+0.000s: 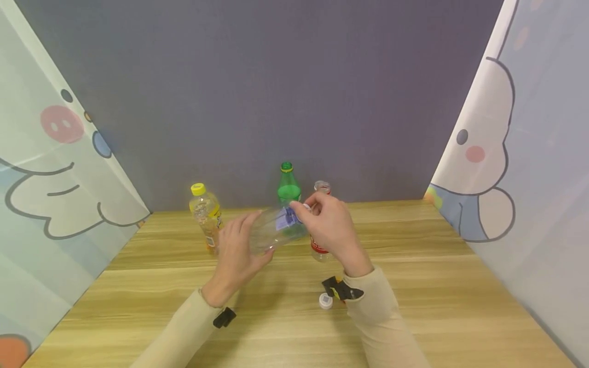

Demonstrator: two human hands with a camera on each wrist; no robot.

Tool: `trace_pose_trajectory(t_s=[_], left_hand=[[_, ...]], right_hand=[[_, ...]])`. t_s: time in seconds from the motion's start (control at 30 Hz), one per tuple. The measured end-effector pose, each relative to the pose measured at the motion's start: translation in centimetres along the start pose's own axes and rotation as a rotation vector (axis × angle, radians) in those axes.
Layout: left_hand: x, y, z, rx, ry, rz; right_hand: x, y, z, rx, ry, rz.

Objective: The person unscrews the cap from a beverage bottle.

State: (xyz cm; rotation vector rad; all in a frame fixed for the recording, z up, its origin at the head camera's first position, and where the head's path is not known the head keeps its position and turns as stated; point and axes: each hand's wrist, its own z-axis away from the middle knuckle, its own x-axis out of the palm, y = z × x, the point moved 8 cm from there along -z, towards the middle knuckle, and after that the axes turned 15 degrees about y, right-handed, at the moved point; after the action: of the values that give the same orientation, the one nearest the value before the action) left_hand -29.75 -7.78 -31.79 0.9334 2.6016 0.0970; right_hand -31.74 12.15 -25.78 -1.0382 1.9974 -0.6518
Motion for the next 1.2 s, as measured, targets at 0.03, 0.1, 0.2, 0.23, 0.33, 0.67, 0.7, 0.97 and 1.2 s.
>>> trace_pose_trajectory(t_s=[0.03,0.1,0.2,0.23,0.33,0.67,0.7,0.97,1.2], left_hand=[[0.01,-0.03,-0.01,-0.002,-0.004,-0.002],[0.04,-0.08,-0.04,-0.003,-0.011,-0.006],[0.08,-0.15,-0.05,-0.003,-0.021,-0.013],[0.10,-0.17,-0.05,-0.003,-0.024,-0.014],[0.14,-0.20,-0.05,-0.008,-0.033,-0.006],[0.48,-0.53,0.08,-0.052,-0.077,0.015],[0.48,-0.57,0.08,-0.054,-0.078,0.012],[0.48,-0.87,0.16,-0.062,-0.091,-0.017],[0.41,-0.90,0.10,-0.070,-0.105,-0.012]], right_hand=[[0.01,-0.04,-0.01,-0.003,-0.007,0.003],[0.03,-0.10,0.00,-0.006,-0.020,0.011],[0.06,-0.09,0.04,-0.002,-0.033,0.019],[0.10,-0.05,0.07,0.000,-0.036,0.023],[0.16,-0.09,0.16,0.000,-0.043,0.020],[0.47,-0.64,0.40,-0.067,-0.070,-0.021],[0.52,-0.58,0.42,-0.063,-0.075,-0.020],[0.70,-0.69,0.58,-0.068,-0.123,-0.006],[0.65,-0.90,0.69,-0.102,-0.142,0.005]])
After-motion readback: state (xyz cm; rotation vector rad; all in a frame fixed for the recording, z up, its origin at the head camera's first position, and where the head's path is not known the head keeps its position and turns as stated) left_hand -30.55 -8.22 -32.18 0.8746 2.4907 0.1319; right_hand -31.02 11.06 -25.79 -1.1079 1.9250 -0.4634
